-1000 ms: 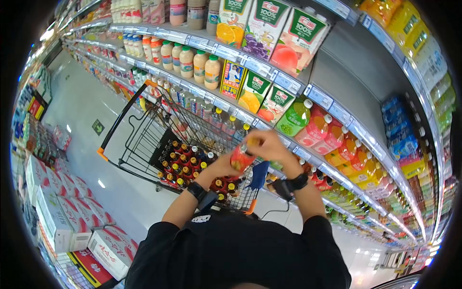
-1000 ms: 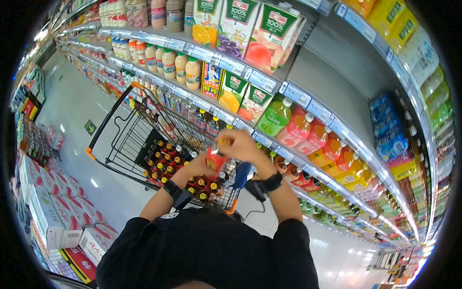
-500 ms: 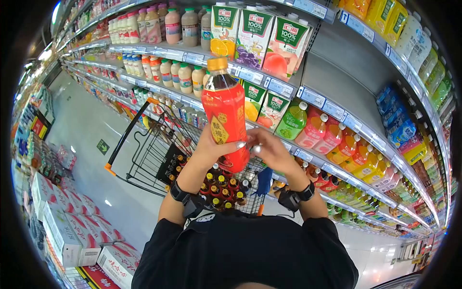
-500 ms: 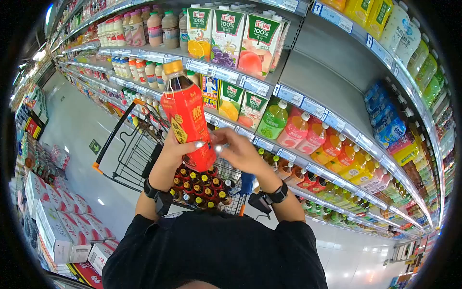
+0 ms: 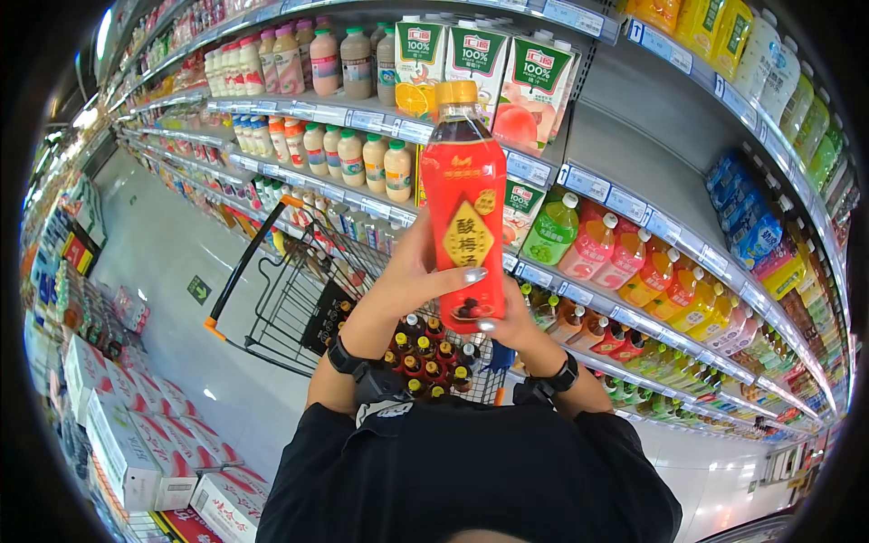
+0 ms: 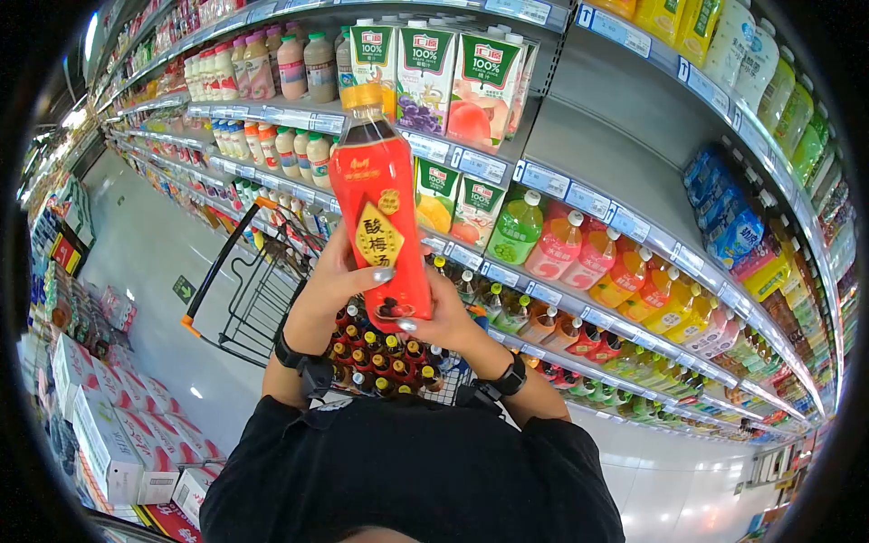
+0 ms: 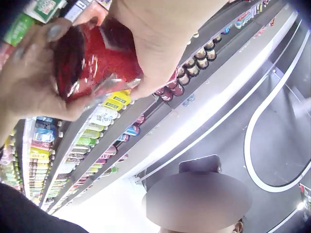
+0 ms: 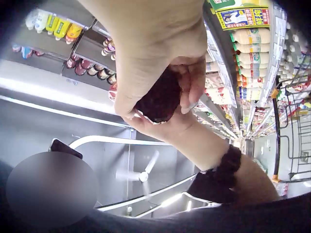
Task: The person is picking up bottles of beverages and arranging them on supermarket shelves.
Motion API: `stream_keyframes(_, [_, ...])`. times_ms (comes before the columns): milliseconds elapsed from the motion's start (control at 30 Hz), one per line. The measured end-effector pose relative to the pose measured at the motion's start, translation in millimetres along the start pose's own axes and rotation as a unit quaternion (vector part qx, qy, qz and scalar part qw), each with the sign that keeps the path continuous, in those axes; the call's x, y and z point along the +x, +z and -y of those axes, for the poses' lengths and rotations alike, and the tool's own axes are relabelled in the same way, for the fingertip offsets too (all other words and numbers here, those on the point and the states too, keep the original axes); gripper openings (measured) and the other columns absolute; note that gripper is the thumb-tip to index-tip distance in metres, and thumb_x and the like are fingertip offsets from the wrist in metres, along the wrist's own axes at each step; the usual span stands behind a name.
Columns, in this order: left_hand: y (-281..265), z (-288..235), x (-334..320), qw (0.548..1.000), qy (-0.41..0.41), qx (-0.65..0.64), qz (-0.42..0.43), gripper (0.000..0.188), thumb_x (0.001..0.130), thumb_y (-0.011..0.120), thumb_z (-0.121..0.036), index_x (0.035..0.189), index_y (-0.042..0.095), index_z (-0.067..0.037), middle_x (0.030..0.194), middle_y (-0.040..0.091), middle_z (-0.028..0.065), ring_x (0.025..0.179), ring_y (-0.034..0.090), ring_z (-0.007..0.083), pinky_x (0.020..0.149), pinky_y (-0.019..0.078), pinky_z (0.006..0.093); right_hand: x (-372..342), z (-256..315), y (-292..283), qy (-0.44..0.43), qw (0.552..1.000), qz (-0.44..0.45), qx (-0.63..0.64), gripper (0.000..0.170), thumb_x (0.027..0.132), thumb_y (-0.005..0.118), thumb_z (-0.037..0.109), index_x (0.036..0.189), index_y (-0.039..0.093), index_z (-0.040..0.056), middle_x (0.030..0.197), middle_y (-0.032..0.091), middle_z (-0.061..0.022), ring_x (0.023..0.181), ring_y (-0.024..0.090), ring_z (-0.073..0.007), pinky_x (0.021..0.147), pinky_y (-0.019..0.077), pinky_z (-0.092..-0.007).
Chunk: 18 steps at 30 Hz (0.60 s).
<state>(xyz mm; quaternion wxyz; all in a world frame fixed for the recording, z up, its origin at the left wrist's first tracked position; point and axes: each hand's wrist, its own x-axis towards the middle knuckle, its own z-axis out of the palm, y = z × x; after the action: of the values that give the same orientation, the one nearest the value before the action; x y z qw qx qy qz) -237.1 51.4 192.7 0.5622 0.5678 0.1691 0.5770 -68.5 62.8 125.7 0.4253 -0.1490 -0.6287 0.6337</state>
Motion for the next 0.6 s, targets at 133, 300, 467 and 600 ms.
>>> stream_keyframes(133, [-1,1,5,0.994,-0.008,-0.084,0.076,0.08,0.068,0.074,-0.025,0.13,0.031,0.0,0.117,0.053,0.018,0.107,0.056,0.0279,0.089,0.0465,0.0406,0,15,9,0.046,0.979,0.049,0.194,0.096,0.062,0.075,0.051,0.13,0.031,-0.0004,0.108,0.056,-0.0144,0.094,0.06,-0.0194,0.072,0.0527,-0.0286])
stream_keyframes(300, [6,13,10,0.977,-0.005,-0.16,0.141,0.078,0.067,0.074,-0.029,0.128,0.034,0.001,0.114,0.054,0.0204,0.105,0.057,0.0325,0.087,0.048,0.0432,-4,7,1,0.091,0.932,0.1,0.335,0.098,0.061,0.075,0.048,0.134,0.028,0.0033,0.112,0.055,-0.0184,0.095,0.06,-0.0246,0.07,0.0541,-0.0305])
stream_keyframes(467, [13,12,12,0.975,0.006,-0.178,0.134,0.074,0.067,0.073,-0.026,0.126,0.037,0.0,0.112,0.055,0.0202,0.103,0.057,0.0328,0.087,0.048,0.0437,-3,0,0,0.087,0.914,0.124,0.376,0.097,0.062,0.075,0.047,0.134,0.028,0.0044,0.113,0.055,-0.0199,0.094,0.06,-0.0262,0.068,0.0545,-0.0316])
stream_keyframes(600, [16,14,12,0.978,-0.004,-0.174,0.111,0.072,0.068,0.073,-0.023,0.126,0.037,-0.001,0.11,0.056,0.0187,0.103,0.058,0.032,0.087,0.048,0.0432,-2,-1,0,0.08,0.906,0.13,0.394,0.096,0.062,0.075,0.046,0.134,0.028,0.0053,0.114,0.054,-0.0211,0.094,0.061,-0.0275,0.067,0.0547,-0.0325])
